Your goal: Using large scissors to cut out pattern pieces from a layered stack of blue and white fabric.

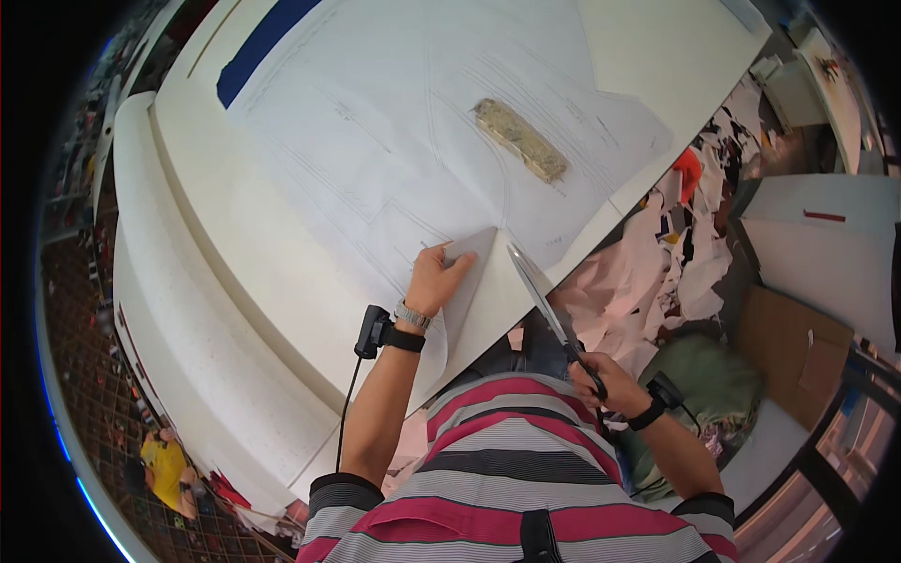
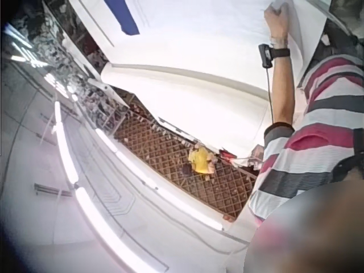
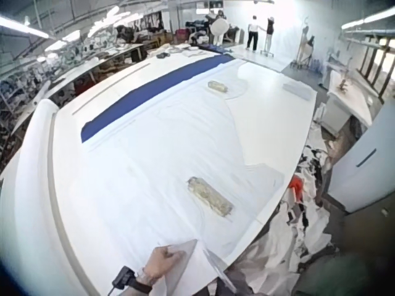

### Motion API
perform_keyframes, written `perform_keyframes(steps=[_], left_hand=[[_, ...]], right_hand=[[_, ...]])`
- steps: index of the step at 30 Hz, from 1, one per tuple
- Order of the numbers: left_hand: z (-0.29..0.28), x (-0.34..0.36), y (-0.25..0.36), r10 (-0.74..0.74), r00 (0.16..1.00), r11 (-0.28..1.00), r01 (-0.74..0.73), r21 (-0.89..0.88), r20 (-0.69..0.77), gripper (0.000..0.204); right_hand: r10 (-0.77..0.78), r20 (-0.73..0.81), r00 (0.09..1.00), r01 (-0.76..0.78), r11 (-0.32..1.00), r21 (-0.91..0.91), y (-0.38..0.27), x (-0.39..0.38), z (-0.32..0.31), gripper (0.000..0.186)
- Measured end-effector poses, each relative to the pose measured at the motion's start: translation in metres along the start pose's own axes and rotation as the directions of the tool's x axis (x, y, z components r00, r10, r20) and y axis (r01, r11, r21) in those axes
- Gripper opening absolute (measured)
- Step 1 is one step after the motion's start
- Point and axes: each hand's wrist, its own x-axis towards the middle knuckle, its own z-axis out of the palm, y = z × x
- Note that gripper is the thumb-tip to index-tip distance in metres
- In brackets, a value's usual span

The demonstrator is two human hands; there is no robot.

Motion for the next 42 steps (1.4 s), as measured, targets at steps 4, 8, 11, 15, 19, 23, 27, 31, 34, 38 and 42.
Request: perform_keyframes(steps=[4, 8, 11, 15, 19, 23, 27, 31, 34, 38, 42], left_hand=[[-0.007, 0.005, -0.004, 0.020, 0.998, 1.000, -0.019, -0.007, 0.068, 0.035], [-0.011, 0.010, -0.005, -0.001, 0.992, 0.996, 0.011, -0.085, 0.128, 0.034], [-0.014, 0.010, 0.000, -0.006, 0.986, 0.991, 0.028, -0.129, 0.168, 0.033], [-0.016, 0.012, 0.000, -0.021, 0.979, 0.991, 0.048, -0.128, 0.201, 0.034], [-0.020, 0.013, 0.003, -0.026, 0.973, 0.991, 0.055, -0.122, 0.229, 0.034], [-0.021, 0.016, -0.001, -0.001, 0.970, 0.996, 0.023, -0.087, 0.244, 0.032], [-0.022, 0.018, -0.007, 0.012, 0.967, 0.997, 0.007, -0.077, 0.256, 0.030], [-0.022, 0.019, -0.008, 0.033, 0.965, 0.997, -0.014, -0.074, 0.260, 0.030], [-0.021, 0.018, -0.007, 0.036, 0.966, 0.996, -0.013, -0.090, 0.255, 0.029], [-0.023, 0.020, -0.008, 0.048, 0.964, 0.998, -0.034, -0.056, 0.263, 0.028], [-0.022, 0.022, -0.010, 0.030, 0.962, 0.999, -0.020, -0.043, 0.270, 0.029]], right_hand=[[-0.110, -0.039, 0.993, 0.115, 0.971, 0.208, 0.045, 0.029, 0.035, 0.027], [-0.153, -0.085, 0.985, 0.172, 0.930, 0.326, 0.064, 0.057, 0.076, 0.031], [-0.248, -0.086, 0.965, 0.262, 0.890, 0.372, 0.071, 0.075, 0.097, 0.038], [-0.318, -0.099, 0.943, 0.332, 0.868, 0.370, 0.081, 0.096, 0.109, 0.047], [-0.354, -0.124, 0.927, 0.375, 0.849, 0.373, 0.083, 0.113, 0.119, 0.042], [-0.382, -0.190, 0.905, 0.426, 0.823, 0.376, 0.079, 0.124, 0.133, 0.040], [-0.377, -0.282, 0.882, 0.460, 0.820, 0.340, 0.076, 0.131, 0.147, 0.039], [-0.360, -0.354, 0.863, 0.471, 0.827, 0.307, 0.074, 0.135, 0.161, 0.039], [-0.373, -0.372, 0.850, 0.493, 0.814, 0.308, 0.072, 0.137, 0.166, 0.040], [-0.359, -0.388, 0.849, 0.480, 0.831, 0.281, 0.070, 0.139, 0.170, 0.041], [-0.351, -0.399, 0.847, 0.476, 0.835, 0.277, 0.073, 0.143, 0.170, 0.042]])
